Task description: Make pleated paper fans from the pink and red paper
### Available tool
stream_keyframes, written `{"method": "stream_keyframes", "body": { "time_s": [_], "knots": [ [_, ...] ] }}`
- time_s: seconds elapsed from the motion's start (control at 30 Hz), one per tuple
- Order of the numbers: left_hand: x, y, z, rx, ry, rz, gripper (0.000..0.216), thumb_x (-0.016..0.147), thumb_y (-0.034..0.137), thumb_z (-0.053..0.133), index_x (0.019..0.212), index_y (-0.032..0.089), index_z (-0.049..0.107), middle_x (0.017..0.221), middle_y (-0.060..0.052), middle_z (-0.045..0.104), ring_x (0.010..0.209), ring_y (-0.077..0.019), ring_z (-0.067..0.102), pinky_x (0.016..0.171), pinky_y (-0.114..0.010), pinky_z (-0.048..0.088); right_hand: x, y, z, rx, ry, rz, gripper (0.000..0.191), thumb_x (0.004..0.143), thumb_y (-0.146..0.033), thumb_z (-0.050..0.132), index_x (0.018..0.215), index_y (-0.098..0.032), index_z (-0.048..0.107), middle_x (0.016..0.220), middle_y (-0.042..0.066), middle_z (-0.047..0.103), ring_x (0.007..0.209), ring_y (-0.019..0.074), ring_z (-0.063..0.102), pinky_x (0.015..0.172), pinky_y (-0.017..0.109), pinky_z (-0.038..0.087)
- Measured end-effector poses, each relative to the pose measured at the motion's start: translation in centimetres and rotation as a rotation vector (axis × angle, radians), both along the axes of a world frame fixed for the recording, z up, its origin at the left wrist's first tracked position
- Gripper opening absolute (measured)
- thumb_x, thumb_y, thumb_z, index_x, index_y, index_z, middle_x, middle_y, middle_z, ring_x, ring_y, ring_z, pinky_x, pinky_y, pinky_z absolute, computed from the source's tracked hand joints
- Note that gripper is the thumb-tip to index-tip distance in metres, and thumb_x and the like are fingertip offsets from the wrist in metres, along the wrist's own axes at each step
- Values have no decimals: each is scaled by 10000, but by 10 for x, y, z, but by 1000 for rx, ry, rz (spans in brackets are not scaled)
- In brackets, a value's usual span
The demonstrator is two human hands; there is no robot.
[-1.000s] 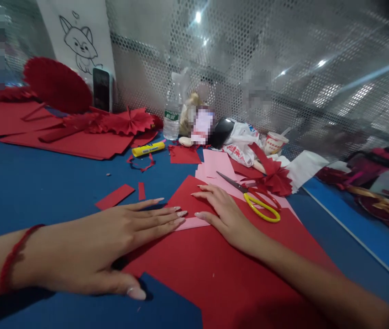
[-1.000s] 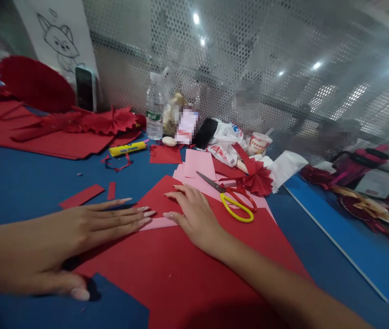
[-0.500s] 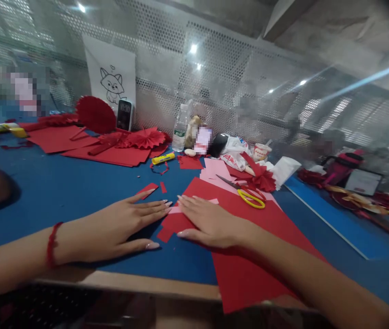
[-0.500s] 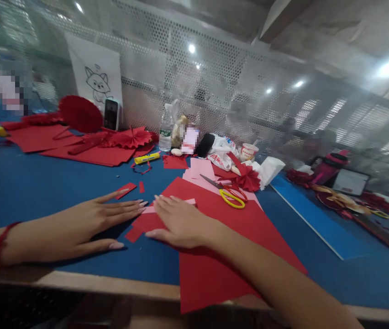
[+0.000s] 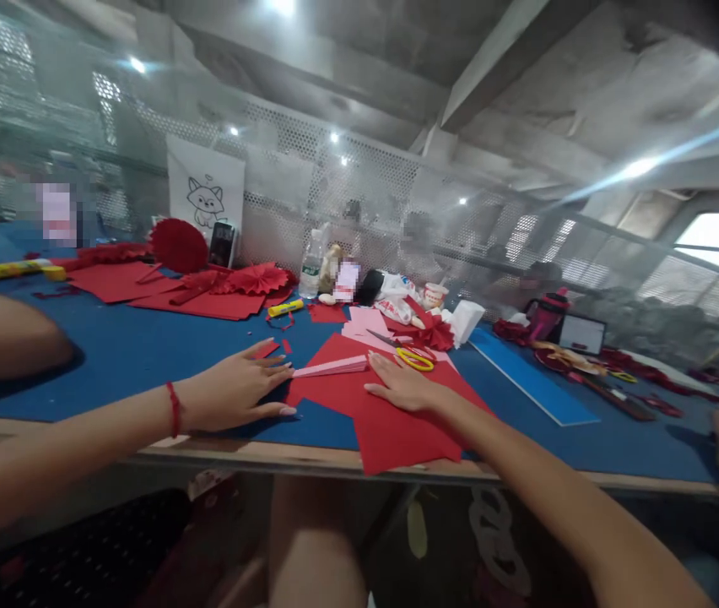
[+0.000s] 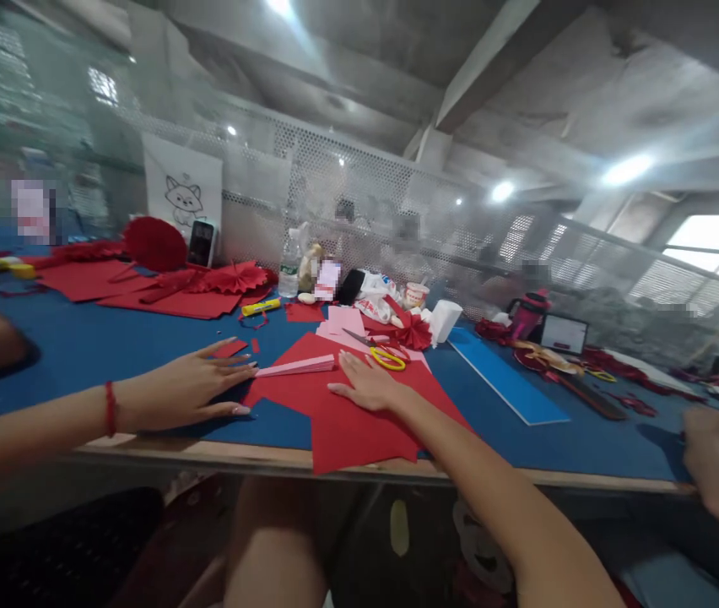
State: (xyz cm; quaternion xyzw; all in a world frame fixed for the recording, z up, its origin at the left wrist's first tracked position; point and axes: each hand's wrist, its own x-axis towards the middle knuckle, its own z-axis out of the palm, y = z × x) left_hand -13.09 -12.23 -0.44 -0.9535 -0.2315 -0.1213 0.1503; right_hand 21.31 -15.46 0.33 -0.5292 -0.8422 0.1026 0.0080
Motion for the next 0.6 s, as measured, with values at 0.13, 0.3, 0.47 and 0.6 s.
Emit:
{"method": "stream_keyframes", "body": {
  "time_s": [0.13, 0.3, 0.47, 0.6],
  "knots": [
    [16, -1, 9, 68, -72, 88, 646, 929, 615, 409, 1288, 114, 601, 1297, -204, 618, 1238, -317, 556, 1119, -480, 261, -5, 3, 2, 227, 3, -5, 769, 959, -659, 253, 1477, -103, 366, 1507, 193, 389, 1408, 308, 351, 1141, 476, 241],
    [59, 6, 4, 60, -123, 121, 607, 915, 524, 516, 1363, 114, 518, 1336, -210, 587, 1254, -315, 540, 1082, -435, 311, -32, 21, 8, 522, -254, 171, 354, 986, -370, 471, 1143, -90, 621, 1136, 194, 671, 1123, 282, 595, 1016, 442, 349],
    [100, 42, 1, -53, -122, 153, 384, 910, 373, 567, 1159, 89, 637, 1024, -215, 714, 1003, -328, 659, 958, -450, 403, -48, 62, 20, 506, -314, 283, 195, 927, -142, 488, 1040, -120, 645, 1036, 144, 702, 1004, 238, 633, 915, 370, 409],
    [109, 78, 2, -84, -194, 175, 215, 915, 158, 484, 998, 112, 678, 870, -165, 720, 857, -275, 679, 847, -383, 448, -50, 89, 26, 570, -226, 203, 210, 915, -130, 467, 1047, -114, 630, 1046, 155, 685, 1005, 261, 620, 862, 378, 432]
  ]
}}
